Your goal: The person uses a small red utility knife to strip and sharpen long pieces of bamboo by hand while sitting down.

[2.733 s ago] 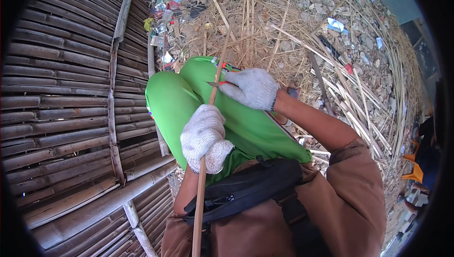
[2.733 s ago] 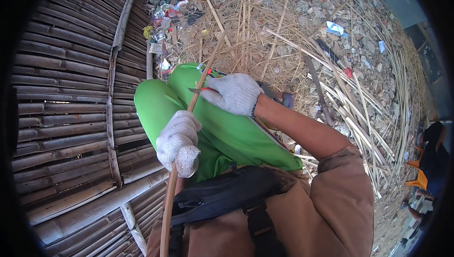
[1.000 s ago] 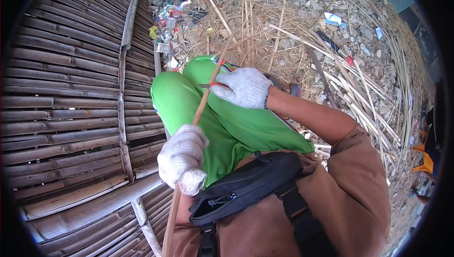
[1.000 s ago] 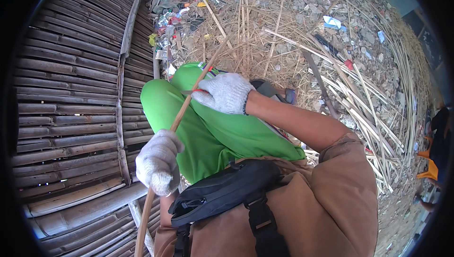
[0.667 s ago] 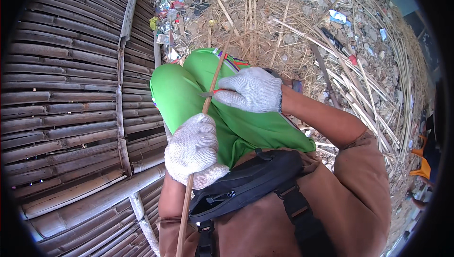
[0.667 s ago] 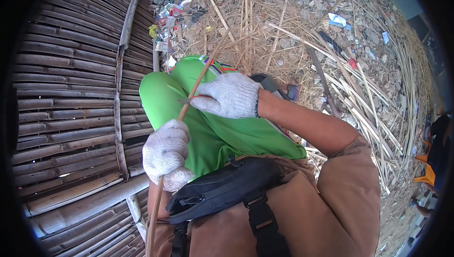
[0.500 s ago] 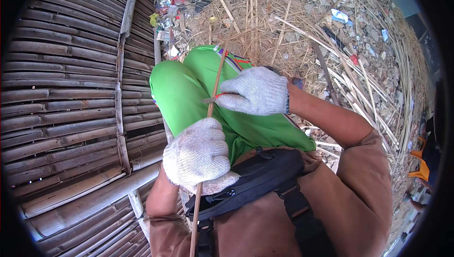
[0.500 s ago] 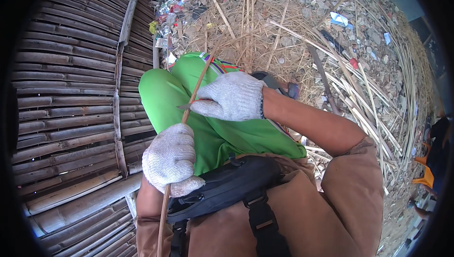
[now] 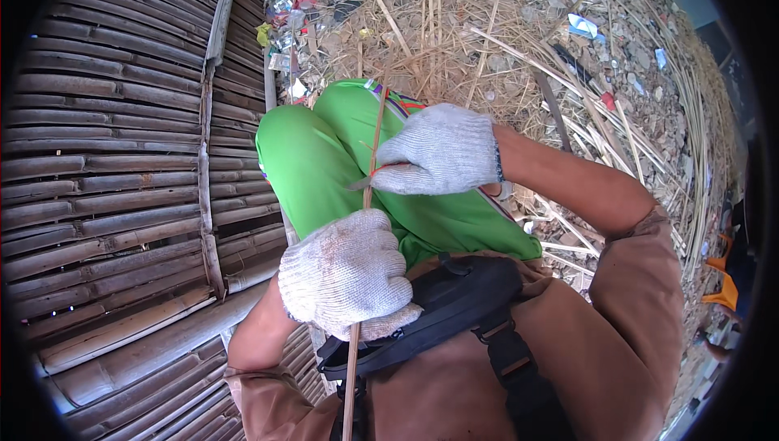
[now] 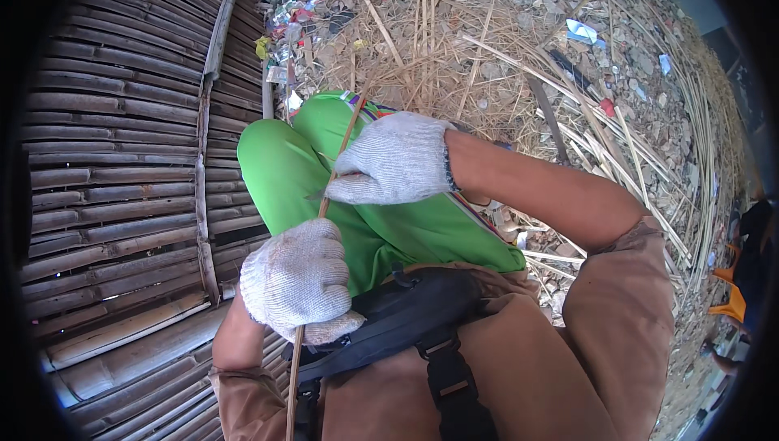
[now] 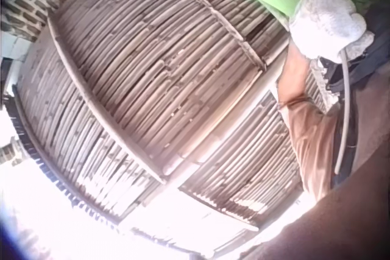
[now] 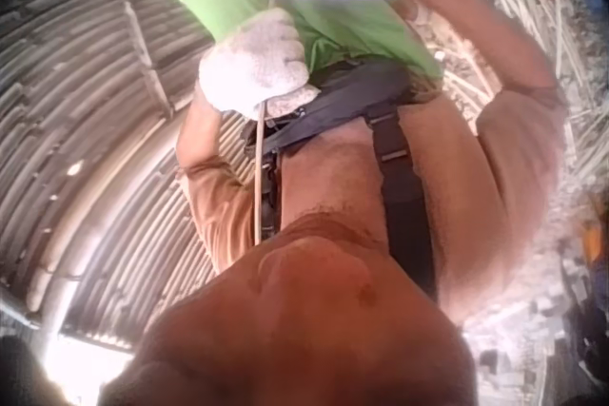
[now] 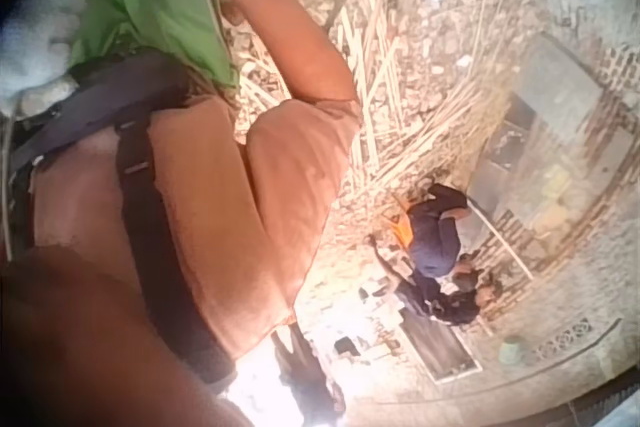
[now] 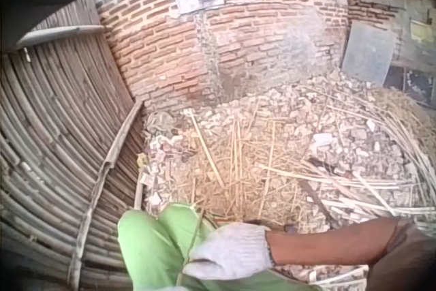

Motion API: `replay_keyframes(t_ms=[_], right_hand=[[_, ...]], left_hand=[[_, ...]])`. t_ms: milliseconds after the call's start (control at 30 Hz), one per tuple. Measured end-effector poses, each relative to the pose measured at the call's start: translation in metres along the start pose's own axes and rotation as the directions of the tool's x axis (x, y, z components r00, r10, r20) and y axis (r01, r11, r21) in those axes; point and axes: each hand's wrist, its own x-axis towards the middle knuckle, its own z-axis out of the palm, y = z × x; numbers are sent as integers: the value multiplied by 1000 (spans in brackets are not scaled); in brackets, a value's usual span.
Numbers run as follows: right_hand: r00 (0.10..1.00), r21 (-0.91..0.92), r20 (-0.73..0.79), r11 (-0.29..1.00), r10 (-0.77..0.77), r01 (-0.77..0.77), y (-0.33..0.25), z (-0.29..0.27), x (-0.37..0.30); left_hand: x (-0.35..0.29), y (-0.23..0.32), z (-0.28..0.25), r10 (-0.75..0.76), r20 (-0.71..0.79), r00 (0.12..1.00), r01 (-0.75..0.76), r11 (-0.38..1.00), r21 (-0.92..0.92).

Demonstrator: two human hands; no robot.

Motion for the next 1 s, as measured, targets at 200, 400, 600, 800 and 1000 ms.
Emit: replay_keyframes(t_ms=[200, 400, 600, 800, 1000], right_hand=[[997, -89, 53, 994, 65, -60, 38, -8, 8], [992, 54, 119, 998, -30, 24, 11, -12, 6], [992, 0, 112, 998, -63, 63, 18, -15, 16], [993, -23, 114, 999, -39, 41, 16, -28, 16], [967, -39, 253, 999, -6, 16, -15, -32, 13]], left_hand=[[7, 5, -6, 37, 81, 996, -34, 999, -27], [11, 7, -13, 50, 125, 991, -48, 999, -22], [9, 9, -15, 41, 142, 989, -35, 998, -48], [9, 11, -16, 64, 122, 991, -57, 997, -54], [-1, 12, -13, 67, 73, 995, -60, 993, -99]])
